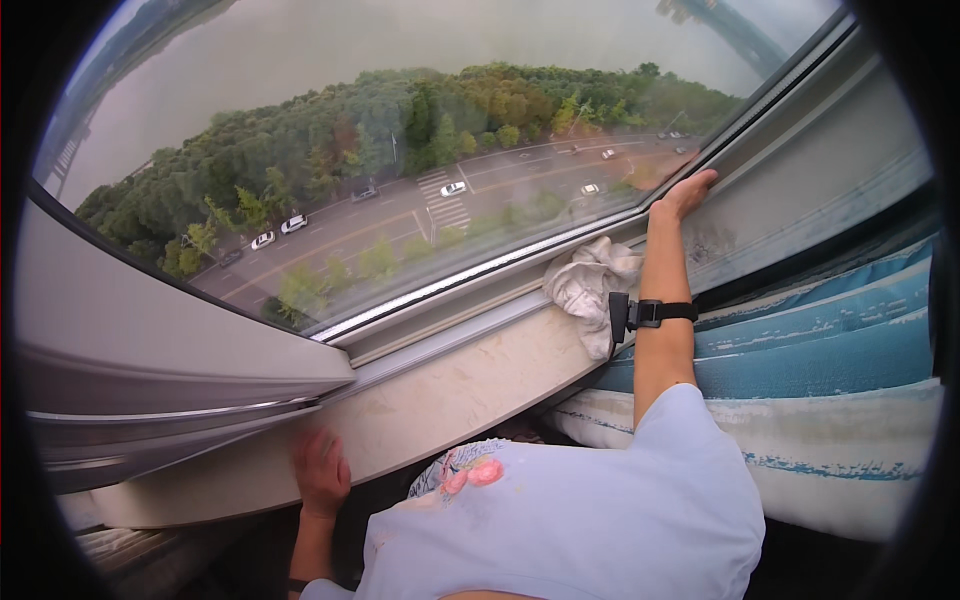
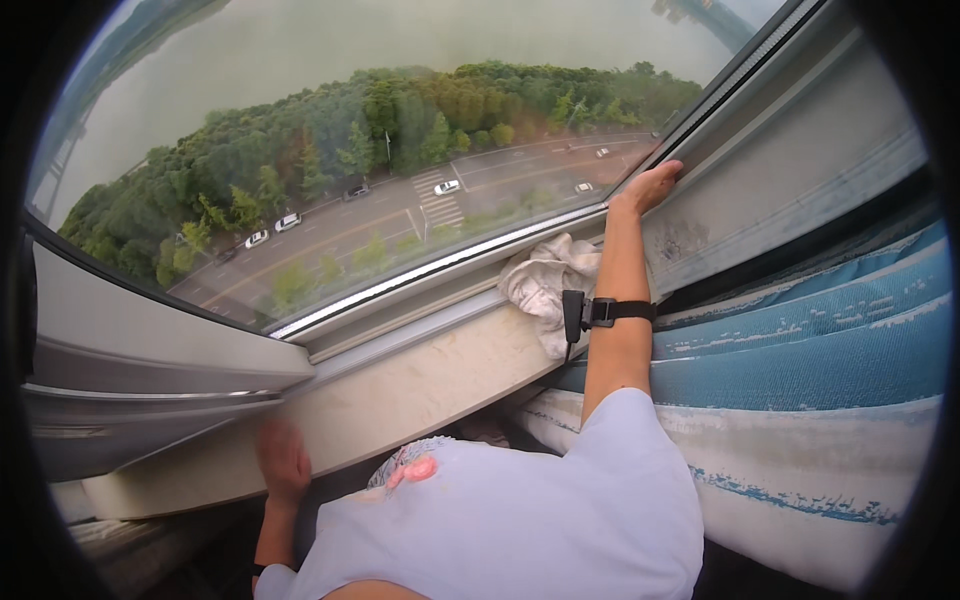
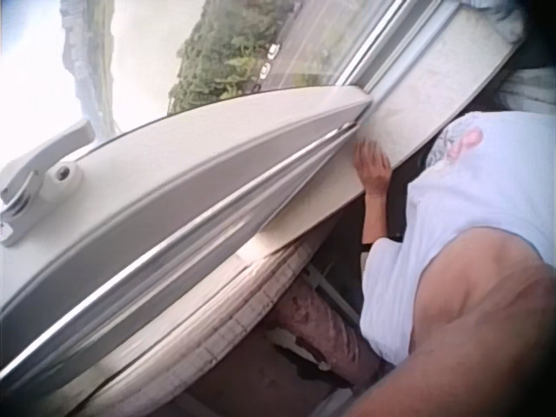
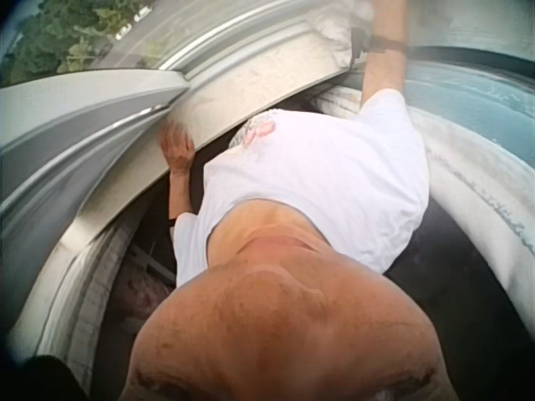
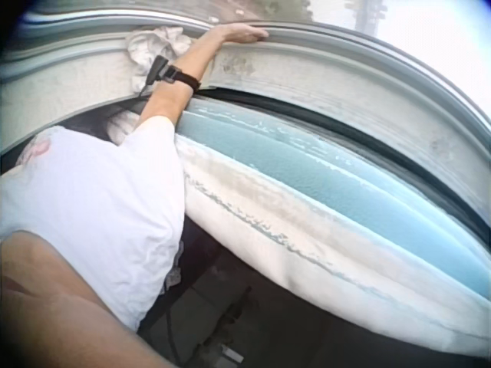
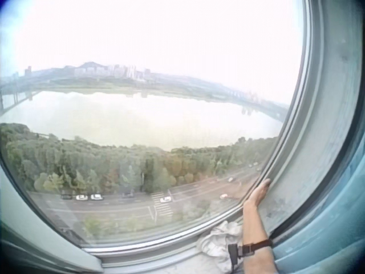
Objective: The person wipes a wardrobe door and its frame with a white cloth, then moves to the window area and wipes the window sill and frame. The person uses a cloth to clean the surfaces.
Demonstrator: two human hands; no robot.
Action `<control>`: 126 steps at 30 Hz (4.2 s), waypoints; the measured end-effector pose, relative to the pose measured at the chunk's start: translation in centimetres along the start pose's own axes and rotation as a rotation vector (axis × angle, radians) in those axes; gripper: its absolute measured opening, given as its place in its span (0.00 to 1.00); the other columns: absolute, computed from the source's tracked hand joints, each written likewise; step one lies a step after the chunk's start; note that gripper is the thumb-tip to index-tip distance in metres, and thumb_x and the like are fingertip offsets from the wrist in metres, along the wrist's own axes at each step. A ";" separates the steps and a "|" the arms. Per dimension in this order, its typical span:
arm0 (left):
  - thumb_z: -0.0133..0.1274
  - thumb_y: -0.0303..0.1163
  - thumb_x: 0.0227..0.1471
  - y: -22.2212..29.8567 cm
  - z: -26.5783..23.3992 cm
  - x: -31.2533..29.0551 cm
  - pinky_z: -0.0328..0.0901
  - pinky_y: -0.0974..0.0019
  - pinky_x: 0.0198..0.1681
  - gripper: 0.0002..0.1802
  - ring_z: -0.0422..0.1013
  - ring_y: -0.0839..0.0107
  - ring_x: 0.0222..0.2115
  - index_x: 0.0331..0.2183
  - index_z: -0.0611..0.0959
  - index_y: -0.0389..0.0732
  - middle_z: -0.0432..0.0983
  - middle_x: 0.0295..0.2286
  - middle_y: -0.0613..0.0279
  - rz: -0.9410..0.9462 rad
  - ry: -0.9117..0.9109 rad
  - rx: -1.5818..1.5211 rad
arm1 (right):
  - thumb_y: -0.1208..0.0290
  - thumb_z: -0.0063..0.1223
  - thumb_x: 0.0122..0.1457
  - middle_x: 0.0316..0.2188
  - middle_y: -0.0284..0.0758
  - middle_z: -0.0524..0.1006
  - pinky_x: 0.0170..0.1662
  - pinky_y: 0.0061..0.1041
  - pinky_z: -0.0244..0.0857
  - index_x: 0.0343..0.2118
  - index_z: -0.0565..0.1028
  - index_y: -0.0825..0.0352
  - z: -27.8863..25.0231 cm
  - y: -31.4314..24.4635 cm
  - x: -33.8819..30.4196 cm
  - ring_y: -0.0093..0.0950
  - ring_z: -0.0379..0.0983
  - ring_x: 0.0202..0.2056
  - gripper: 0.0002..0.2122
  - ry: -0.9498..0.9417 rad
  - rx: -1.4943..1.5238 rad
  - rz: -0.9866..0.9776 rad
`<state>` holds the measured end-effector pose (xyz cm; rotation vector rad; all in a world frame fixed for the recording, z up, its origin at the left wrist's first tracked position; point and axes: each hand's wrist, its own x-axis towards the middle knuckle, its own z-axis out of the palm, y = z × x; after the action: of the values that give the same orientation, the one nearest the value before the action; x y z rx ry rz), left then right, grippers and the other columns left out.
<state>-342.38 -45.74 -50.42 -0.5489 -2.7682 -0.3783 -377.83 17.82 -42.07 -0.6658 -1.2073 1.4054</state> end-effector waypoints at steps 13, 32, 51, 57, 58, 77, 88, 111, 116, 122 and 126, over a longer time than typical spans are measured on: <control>0.51 0.28 0.47 -0.6 0.6 -0.2 0.56 0.45 0.57 0.15 0.61 0.45 0.52 0.40 0.79 0.38 0.67 0.48 0.47 0.059 0.006 -0.056 | 0.51 0.39 0.66 0.31 0.36 0.78 0.41 0.24 0.66 0.37 0.75 0.72 -2.3 -3.8 -3.6 0.26 0.74 0.31 0.24 -0.428 0.087 0.211; 0.44 0.35 0.56 -5.3 -0.6 -6.0 0.59 0.44 0.54 0.15 0.59 0.44 0.52 0.36 0.81 0.37 0.68 0.47 0.50 0.058 0.266 -0.010 | 0.54 0.42 0.64 0.56 0.37 0.68 0.58 0.31 0.57 0.62 0.59 0.64 6.7 -11.1 -33.2 0.27 0.64 0.55 0.27 -1.565 0.241 0.627; 0.47 0.30 0.52 -4.4 -2.6 -4.5 0.59 0.46 0.53 0.12 0.66 0.46 0.47 0.37 0.80 0.35 0.73 0.42 0.49 0.045 0.258 -0.043 | 0.53 0.44 0.64 0.57 0.41 0.63 0.61 0.32 0.50 0.58 0.64 0.68 5.1 -15.0 -44.9 0.35 0.58 0.58 0.26 -1.443 0.250 -0.146; 0.44 0.30 0.58 -3.9 -1.9 -4.9 0.58 0.46 0.55 0.14 0.66 0.46 0.50 0.39 0.81 0.35 0.75 0.42 0.50 0.061 0.252 -0.057 | 0.64 0.59 0.53 0.52 0.40 0.66 0.56 0.37 0.56 0.52 0.69 0.66 -3.1 -8.4 -27.8 0.40 0.61 0.52 0.24 -1.095 -0.390 -0.855; 0.45 0.31 0.57 -3.7 -2.0 -4.6 0.57 0.45 0.55 0.13 0.66 0.46 0.49 0.39 0.81 0.35 0.76 0.41 0.51 0.082 0.266 -0.066 | 0.65 0.60 0.51 0.51 0.40 0.66 0.55 0.37 0.56 0.51 0.71 0.66 -4.8 -7.3 -24.6 0.40 0.61 0.52 0.23 -1.007 -0.512 -0.876; 0.61 0.27 0.44 20.4 5.6 24.8 0.65 0.59 0.42 0.15 0.68 0.57 0.39 0.38 0.80 0.38 0.73 0.36 0.57 -0.009 0.011 -0.499 | 0.75 0.64 0.46 0.38 0.34 0.73 0.42 0.30 0.64 0.40 0.78 0.63 -17.2 -0.2 -7.2 0.31 0.69 0.37 0.15 -1.137 -0.625 -0.533; 0.52 0.25 0.52 23.7 10.6 31.6 0.63 0.67 0.38 0.04 0.69 0.69 0.33 0.31 0.76 0.37 0.73 0.29 0.61 -0.164 0.038 -0.916 | 0.76 0.50 0.60 0.28 0.31 0.76 0.35 0.19 0.65 0.33 0.73 0.69 -16.1 -1.4 -6.2 0.18 0.69 0.29 0.03 -0.930 -0.350 0.001; 0.54 0.27 0.43 44.4 24.1 43.5 0.58 0.55 0.44 0.22 0.66 0.55 0.41 0.44 0.73 0.40 0.75 0.33 0.54 0.399 -0.254 -0.372 | 0.84 0.49 0.57 0.33 0.41 0.77 0.36 0.29 0.69 0.36 0.74 0.72 -25.6 2.0 -1.4 0.36 0.75 0.33 0.05 -0.640 -0.578 -0.408; 0.50 0.27 0.43 45.7 25.5 43.7 0.58 0.59 0.42 0.14 0.67 0.60 0.38 0.37 0.75 0.39 0.77 0.28 0.59 0.111 -0.138 -0.553 | 0.84 0.53 0.53 0.31 0.38 0.78 0.36 0.32 0.66 0.33 0.75 0.71 -24.4 3.7 -2.0 0.37 0.72 0.30 0.05 -0.646 -0.660 -0.505; 0.51 0.29 0.43 42.8 23.7 43.1 0.59 0.62 0.41 0.11 0.67 0.64 0.38 0.33 0.75 0.41 0.77 0.28 0.61 0.485 -0.141 -0.209 | 0.83 0.54 0.51 0.30 0.34 0.79 0.36 0.31 0.63 0.33 0.76 0.66 -24.3 3.6 -2.5 0.35 0.71 0.29 0.07 -0.649 -0.704 -0.596; 0.50 0.30 0.43 40.9 21.5 43.0 0.59 0.63 0.40 0.09 0.66 0.65 0.39 0.32 0.75 0.40 0.75 0.30 0.60 0.589 -0.222 -0.157 | 0.82 0.55 0.52 0.31 0.33 0.79 0.36 0.31 0.62 0.34 0.76 0.66 -24.4 3.2 -2.0 0.34 0.70 0.29 0.07 -0.659 -0.667 -0.610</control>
<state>-368.84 11.51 -47.97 -1.4689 -2.6142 -0.4117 -356.60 23.55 -53.32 -0.2043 -2.2227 0.6864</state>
